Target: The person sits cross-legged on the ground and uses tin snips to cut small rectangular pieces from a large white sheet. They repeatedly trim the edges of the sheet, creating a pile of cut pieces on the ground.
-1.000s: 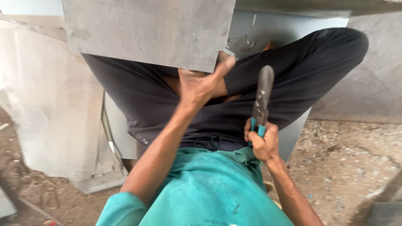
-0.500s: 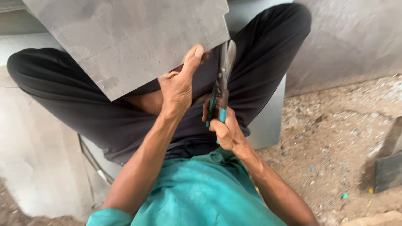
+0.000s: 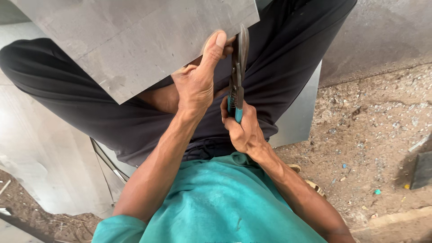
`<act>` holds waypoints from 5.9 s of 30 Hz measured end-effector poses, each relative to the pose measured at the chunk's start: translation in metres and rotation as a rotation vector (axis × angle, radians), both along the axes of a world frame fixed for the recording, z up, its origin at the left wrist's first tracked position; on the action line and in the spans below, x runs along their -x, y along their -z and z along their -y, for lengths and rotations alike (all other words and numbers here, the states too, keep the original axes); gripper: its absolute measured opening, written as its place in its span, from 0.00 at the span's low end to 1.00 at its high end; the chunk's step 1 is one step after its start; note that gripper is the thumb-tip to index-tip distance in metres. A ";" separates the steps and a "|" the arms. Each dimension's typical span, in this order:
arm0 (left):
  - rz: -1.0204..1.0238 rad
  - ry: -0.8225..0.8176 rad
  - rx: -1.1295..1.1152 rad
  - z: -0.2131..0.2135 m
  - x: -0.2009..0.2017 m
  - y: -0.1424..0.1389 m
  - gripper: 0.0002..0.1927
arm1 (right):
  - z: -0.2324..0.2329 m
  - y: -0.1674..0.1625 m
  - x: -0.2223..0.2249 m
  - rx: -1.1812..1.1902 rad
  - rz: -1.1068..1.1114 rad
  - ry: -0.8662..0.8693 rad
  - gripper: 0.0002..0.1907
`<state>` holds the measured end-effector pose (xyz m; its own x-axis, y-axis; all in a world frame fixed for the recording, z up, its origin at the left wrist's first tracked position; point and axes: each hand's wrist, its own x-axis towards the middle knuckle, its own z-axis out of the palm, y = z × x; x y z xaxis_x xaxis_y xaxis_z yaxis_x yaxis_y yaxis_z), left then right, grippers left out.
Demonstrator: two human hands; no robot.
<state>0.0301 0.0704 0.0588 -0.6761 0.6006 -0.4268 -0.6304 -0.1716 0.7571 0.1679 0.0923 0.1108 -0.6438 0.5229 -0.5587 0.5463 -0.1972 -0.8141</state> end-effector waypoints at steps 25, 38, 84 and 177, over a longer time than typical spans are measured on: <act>-0.247 -0.406 0.075 0.228 0.098 -0.029 0.31 | 0.021 -0.037 0.092 0.055 0.302 -0.914 0.35; -0.165 -0.379 -0.007 0.230 0.089 -0.025 0.36 | 0.037 -0.066 0.161 -0.100 0.391 -1.132 0.22; -0.502 -0.056 0.352 0.096 0.162 -0.058 0.23 | -0.001 -0.019 -0.007 -0.322 0.264 -0.689 0.09; -0.644 -0.442 0.414 0.070 0.082 -0.022 0.23 | -0.073 -0.055 0.017 -0.295 0.590 -0.913 0.08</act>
<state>-0.0517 0.0008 0.0803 -0.9940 0.1094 -0.0080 -0.0006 0.0677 0.9977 0.1504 0.1650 0.1654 -0.5292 0.1533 -0.8345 0.7023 0.6311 -0.3294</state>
